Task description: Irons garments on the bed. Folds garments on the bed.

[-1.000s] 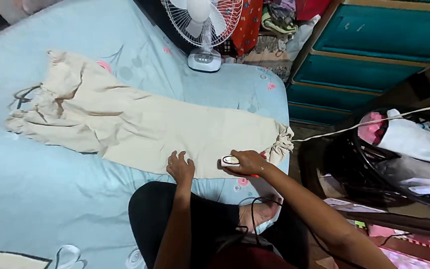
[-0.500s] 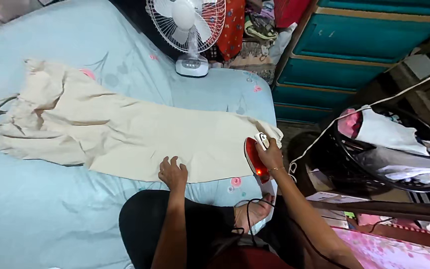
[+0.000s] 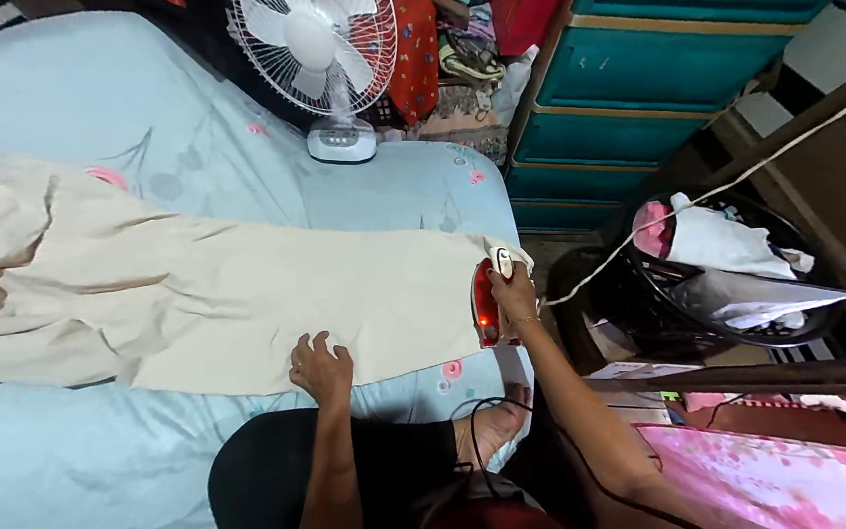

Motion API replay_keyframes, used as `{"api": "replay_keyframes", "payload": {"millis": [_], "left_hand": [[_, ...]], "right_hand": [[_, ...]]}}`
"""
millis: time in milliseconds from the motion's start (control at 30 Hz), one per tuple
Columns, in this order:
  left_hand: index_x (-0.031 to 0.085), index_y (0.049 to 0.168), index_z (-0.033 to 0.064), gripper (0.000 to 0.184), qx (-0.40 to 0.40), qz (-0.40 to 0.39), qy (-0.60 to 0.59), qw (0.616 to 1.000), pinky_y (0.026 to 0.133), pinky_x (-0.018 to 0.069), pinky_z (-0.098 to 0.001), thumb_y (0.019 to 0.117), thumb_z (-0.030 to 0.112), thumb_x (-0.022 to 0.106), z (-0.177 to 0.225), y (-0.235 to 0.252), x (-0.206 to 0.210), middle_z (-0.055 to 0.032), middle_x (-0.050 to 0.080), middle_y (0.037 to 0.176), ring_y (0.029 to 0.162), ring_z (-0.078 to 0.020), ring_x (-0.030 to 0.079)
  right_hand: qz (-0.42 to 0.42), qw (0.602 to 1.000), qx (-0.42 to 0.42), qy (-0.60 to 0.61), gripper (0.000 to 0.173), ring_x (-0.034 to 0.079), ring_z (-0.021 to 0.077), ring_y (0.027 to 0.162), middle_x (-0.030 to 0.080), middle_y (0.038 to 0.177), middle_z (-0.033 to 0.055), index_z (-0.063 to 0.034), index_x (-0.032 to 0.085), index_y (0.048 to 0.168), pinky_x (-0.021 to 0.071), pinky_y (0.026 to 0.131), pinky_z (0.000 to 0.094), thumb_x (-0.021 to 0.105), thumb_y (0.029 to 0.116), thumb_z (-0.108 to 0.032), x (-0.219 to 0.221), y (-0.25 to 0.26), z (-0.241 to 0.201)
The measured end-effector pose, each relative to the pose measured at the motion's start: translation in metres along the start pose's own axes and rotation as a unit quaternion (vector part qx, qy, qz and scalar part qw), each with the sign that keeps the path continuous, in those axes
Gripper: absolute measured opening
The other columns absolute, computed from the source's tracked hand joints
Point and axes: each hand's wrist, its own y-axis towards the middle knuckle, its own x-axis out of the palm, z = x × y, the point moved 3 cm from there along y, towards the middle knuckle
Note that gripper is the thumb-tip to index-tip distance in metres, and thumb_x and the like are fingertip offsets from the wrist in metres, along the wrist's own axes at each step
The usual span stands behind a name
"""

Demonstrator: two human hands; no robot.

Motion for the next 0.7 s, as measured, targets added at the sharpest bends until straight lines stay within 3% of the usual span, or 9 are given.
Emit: {"api": "replay_keyframes", "payload": {"millis": [67,200,367,500,567,700], "left_hand": [[0.066,0.13,0.0036,0.033,0.0,0.001,0.001,1.0,0.111,0.0295,-0.0681,0.0982,0.008,0.058,0.0,0.0,0.0,-0.0261,0.045,0.154,0.144,-0.0478,0.038],[0.067,0.129,0.002,0.033,0.013,0.012,-0.006,1.0,0.109,0.0308,-0.0704,0.0974,0.007,0.058,0.0,0.0,0.0,-0.0282,0.047,0.152,0.143,-0.0506,0.04],[0.067,0.129,0.0029,0.033,0.01,0.009,-0.002,1.0,0.109,0.0315,-0.0695,0.0977,0.008,0.058,0.001,-0.001,-0.001,-0.0278,0.047,0.151,0.141,-0.05,0.041],[0.067,0.128,0.0025,0.032,0.013,0.017,-0.005,1.0,0.109,0.0311,-0.0702,0.0975,0.008,0.059,0.0,-0.002,0.0,-0.0276,0.048,0.151,0.141,-0.0505,0.041],[0.067,0.128,0.0029,0.032,0.014,0.018,-0.008,1.0,0.11,0.0304,-0.0697,0.0974,0.009,0.059,-0.001,-0.002,0.002,-0.0275,0.048,0.151,0.141,-0.0501,0.041],[0.066,0.131,0.0033,0.034,0.013,0.008,0.0,1.0,0.112,0.0291,-0.0684,0.099,0.009,0.056,-0.002,-0.003,0.002,-0.0267,0.046,0.153,0.144,-0.0486,0.038]], "right_hand": [[0.042,0.998,0.027,0.035,0.052,0.069,0.0337,0.098,0.067,0.116,0.0235,-0.0008,0.046,0.145,0.0544,0.09,0.0513,0.062,0.1043,-0.029,0.0,0.006,0.005],[0.102,0.992,0.047,0.065,0.052,0.066,0.0386,0.11,0.066,0.121,0.0271,0.0023,0.049,0.142,0.0511,0.096,0.0543,0.062,0.104,-0.03,0.006,0.04,0.0],[0.105,0.989,0.081,0.071,0.056,0.065,0.0414,0.113,0.065,0.124,0.0269,-0.0017,0.047,0.145,0.0511,0.094,0.0591,0.059,0.104,-0.037,0.009,0.097,-0.005],[0.044,0.996,0.065,0.043,0.058,0.066,0.0419,0.11,0.064,0.124,0.0286,-0.0018,0.043,0.149,0.0513,0.094,0.0583,0.058,0.105,-0.037,0.002,0.101,-0.007],[-0.016,1.0,0.012,0.013,0.056,0.066,0.0431,0.101,0.065,0.117,0.0293,-0.0034,0.044,0.146,0.0525,0.087,0.0604,0.058,0.1051,-0.039,0.001,0.083,0.001],[-0.143,0.983,-0.083,-0.075,0.051,0.067,0.0389,0.097,0.066,0.115,0.0272,-0.0051,0.048,0.145,0.0532,0.086,0.0571,0.06,0.1046,-0.034,-0.002,0.038,0.009]]}}
